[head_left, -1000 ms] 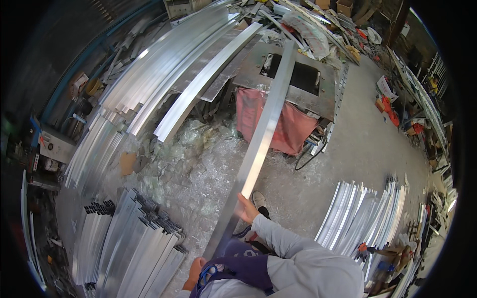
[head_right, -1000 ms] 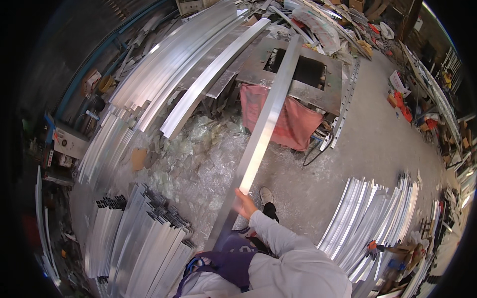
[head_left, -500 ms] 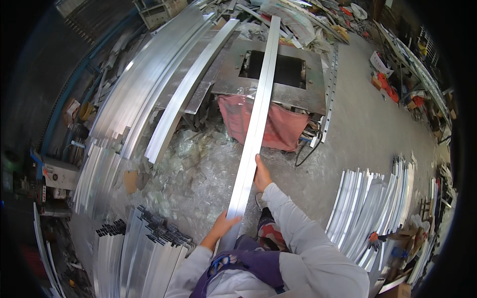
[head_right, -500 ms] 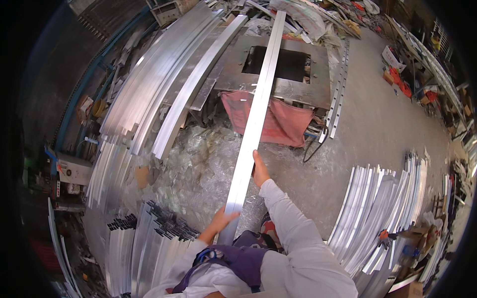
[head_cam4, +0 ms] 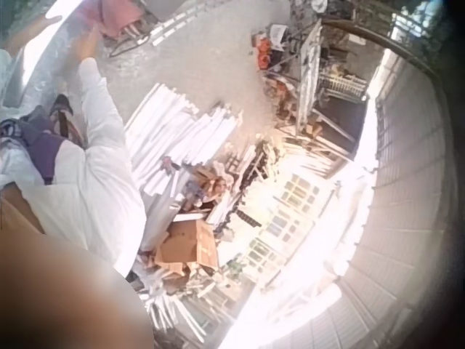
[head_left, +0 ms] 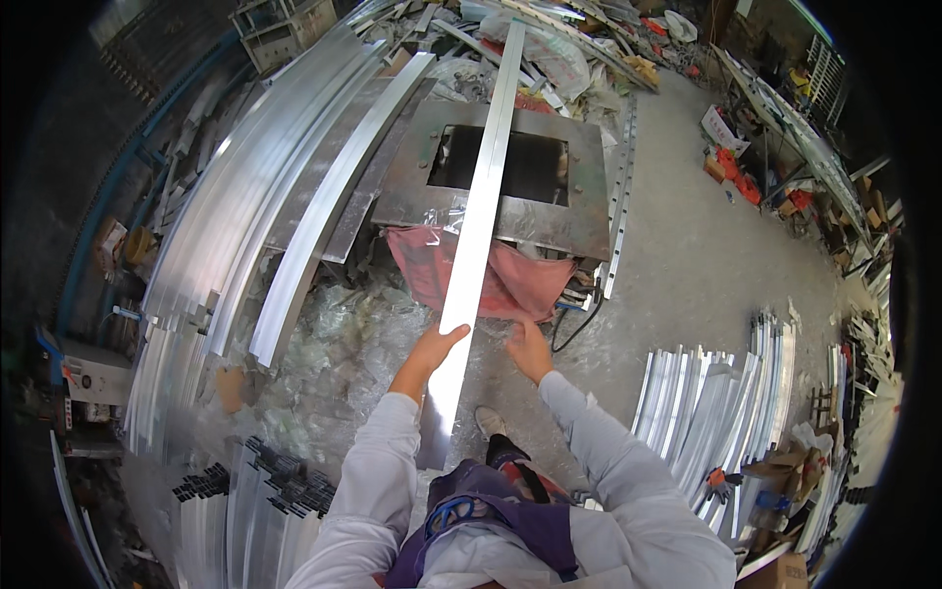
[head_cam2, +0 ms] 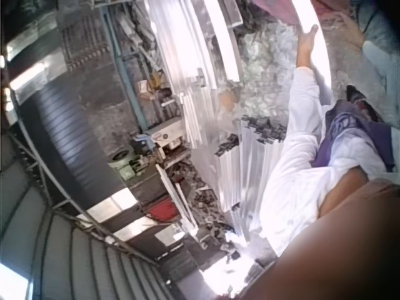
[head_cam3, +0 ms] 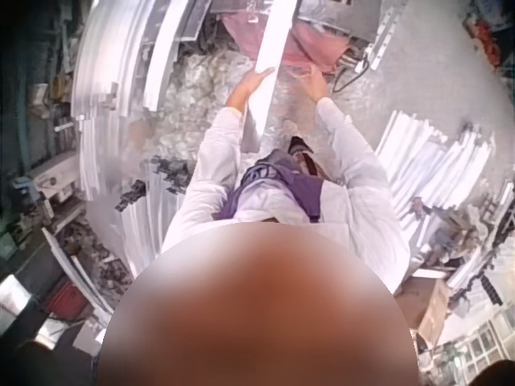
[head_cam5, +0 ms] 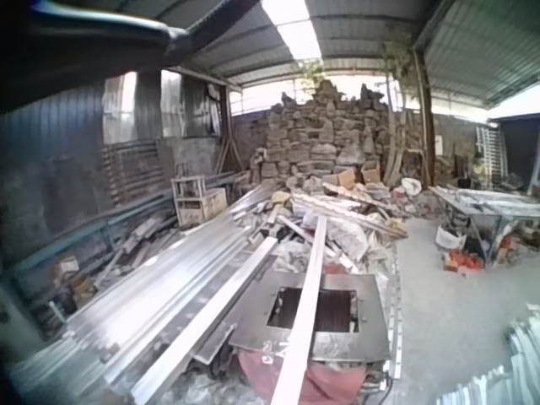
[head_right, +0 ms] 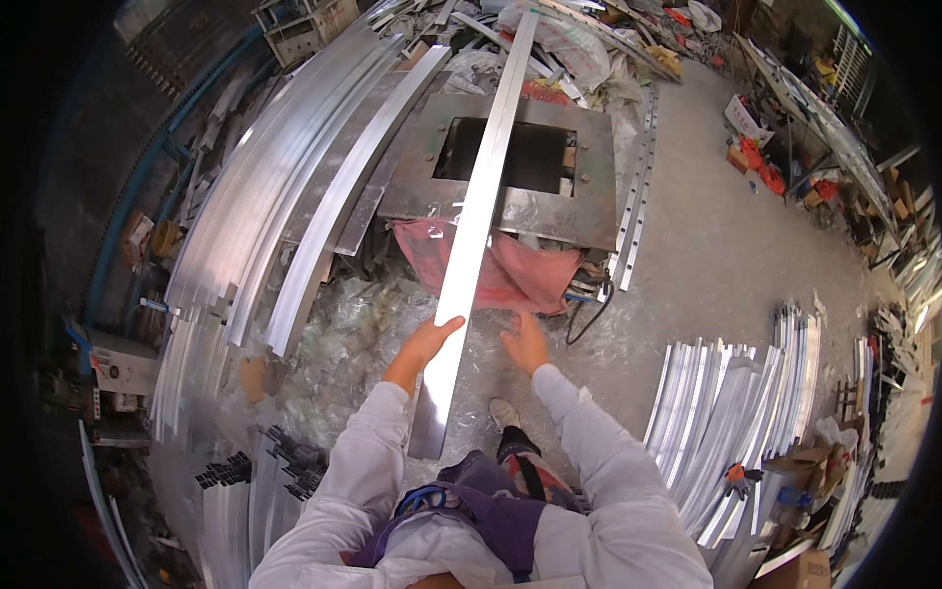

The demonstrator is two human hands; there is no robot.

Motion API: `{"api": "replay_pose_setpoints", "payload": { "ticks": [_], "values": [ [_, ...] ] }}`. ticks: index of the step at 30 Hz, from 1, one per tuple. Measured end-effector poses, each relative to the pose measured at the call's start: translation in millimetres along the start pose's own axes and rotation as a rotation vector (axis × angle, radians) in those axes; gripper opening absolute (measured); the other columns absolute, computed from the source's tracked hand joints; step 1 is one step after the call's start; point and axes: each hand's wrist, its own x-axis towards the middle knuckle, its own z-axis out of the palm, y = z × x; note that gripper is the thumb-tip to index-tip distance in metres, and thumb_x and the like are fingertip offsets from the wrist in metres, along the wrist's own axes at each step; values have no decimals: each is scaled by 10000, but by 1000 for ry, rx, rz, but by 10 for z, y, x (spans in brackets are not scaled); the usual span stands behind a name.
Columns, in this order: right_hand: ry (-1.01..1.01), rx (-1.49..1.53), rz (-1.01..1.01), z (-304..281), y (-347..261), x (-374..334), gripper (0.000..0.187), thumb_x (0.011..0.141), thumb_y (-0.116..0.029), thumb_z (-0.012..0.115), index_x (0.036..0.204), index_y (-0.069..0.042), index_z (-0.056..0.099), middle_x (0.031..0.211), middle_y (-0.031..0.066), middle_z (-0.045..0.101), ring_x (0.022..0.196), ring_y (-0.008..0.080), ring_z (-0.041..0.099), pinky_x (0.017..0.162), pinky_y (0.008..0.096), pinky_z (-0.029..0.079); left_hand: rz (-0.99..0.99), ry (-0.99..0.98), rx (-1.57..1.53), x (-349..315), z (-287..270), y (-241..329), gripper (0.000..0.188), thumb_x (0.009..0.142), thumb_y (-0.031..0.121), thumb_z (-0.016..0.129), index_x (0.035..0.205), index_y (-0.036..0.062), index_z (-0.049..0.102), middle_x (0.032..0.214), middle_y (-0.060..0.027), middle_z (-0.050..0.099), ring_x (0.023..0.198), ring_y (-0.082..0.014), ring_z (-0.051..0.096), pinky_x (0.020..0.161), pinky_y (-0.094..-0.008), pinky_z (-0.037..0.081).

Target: The person repeatedly picks up long silver metal profiles from a pile, wipes each one with a red cloth, and places it on a nearby surface. The action is performed one at a time in a repetitive cycle throughout the clip.

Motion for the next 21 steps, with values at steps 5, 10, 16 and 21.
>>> {"api": "replay_pose_setpoints", "payload": {
  "ticks": [5, 10, 16, 21],
  "values": [
    [-58, -486, -591, -53, -968, 385, 714, 719, -111, 739, 1370, -80, 448, 1361, 171, 467, 1326, 370, 370, 1085, 483, 326, -104, 62, 108, -891, -283, -1134, 666, 828, 414, 728, 1291, -23, 534, 1223, -166, 626, 1097, -241, 601, 941, -350, 457],
    [-243, -843, -1169, 535, -1076, 365, 765, 659, -224, 786, 1352, -146, 471, 1349, 142, 479, 1355, 339, 358, 1129, 551, 246, -267, -48, 36, -2418, -343, -2282, 676, 790, 387, 762, 1312, 30, 523, 1203, -120, 630, 1107, -213, 580, 955, -339, 444],
    [-769, -630, -1269, 1109, -1156, -1197, 622, 544, -328, 826, 1080, -140, 571, 1039, 92, 528, 1094, 296, 521, 1099, 518, 283, -565, -19, -89, -4269, -44, -3400, 692, 796, 382, 742, 1325, 9, 496, 1240, -151, 610, 1129, -231, 576, 962, -335, 432],
    [-761, -465, -1315, 1389, -1161, -2550, 286, 709, -156, 637, 970, -109, 531, 947, 92, 521, 998, 277, 530, 1034, 471, 340, -619, 31, 117, -5600, 283, -4989, 440, 927, 323, 526, 1272, 50, 531, 1202, -172, 620, 1143, -270, 573, 967, -358, 417]
  ]
}}
